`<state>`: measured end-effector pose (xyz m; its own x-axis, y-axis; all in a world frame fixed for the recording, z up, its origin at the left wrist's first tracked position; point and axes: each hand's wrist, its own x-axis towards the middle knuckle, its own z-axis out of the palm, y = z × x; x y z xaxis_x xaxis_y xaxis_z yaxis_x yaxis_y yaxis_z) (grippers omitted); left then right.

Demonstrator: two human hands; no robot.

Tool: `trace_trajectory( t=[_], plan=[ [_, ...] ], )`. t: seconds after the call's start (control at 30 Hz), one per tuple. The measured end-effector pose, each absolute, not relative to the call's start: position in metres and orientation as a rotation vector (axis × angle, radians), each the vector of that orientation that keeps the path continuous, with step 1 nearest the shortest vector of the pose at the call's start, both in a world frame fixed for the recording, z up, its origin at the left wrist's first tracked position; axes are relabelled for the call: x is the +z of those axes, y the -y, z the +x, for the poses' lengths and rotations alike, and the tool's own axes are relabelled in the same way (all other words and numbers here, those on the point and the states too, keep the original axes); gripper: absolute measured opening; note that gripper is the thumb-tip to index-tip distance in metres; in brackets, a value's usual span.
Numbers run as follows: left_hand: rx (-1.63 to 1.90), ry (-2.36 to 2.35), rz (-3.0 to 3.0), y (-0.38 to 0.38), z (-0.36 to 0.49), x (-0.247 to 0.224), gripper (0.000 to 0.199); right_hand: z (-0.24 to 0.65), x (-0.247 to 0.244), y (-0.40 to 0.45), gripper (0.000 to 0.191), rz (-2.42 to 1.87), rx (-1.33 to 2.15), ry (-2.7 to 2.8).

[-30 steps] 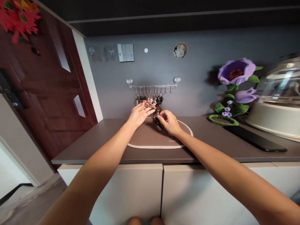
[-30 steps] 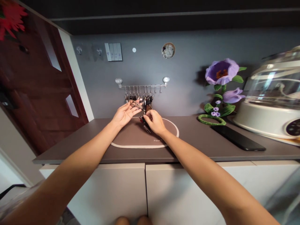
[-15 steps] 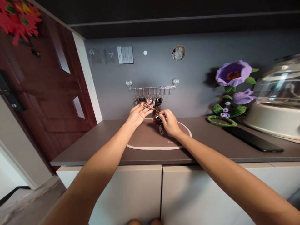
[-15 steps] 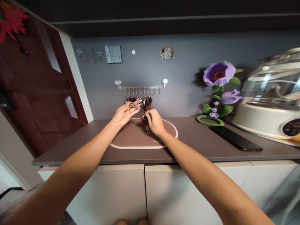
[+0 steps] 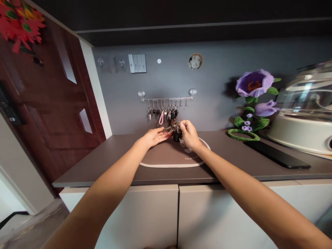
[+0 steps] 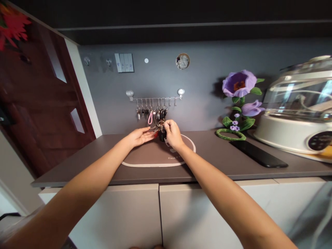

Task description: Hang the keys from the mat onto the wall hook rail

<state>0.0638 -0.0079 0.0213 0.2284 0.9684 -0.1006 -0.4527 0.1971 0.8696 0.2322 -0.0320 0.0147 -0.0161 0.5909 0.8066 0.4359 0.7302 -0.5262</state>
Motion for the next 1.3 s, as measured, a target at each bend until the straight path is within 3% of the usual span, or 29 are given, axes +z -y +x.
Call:
trace_trajectory(
  t=[0.3, 0.6, 0.73, 1.3],
  plan=[
    [1.268, -1.109, 1.396, 0.021, 0.078, 0.012, 0.015, 0.238, 0.016, 0.023, 0.025, -0.854, 0.368, 1.514],
    [1.414, -1.089, 2.268, 0.024, 0.080, 0.005, 0.019, 0.240, 0.021, 0.024, 0.025, -0.907, 0.582, 1.372],
    [1.465, -1.193, 2.298, 0.018, 0.077, 0.001, 0.021, 0.245, 0.032, 0.020, 0.022, -0.905, 0.690, 1.329],
    [1.355, -1.248, 2.401, 0.013, 0.077, -0.007, 0.017, 0.257, 0.091, -0.051, 0.014, -1.047, 0.521, 1.201]
  ],
)
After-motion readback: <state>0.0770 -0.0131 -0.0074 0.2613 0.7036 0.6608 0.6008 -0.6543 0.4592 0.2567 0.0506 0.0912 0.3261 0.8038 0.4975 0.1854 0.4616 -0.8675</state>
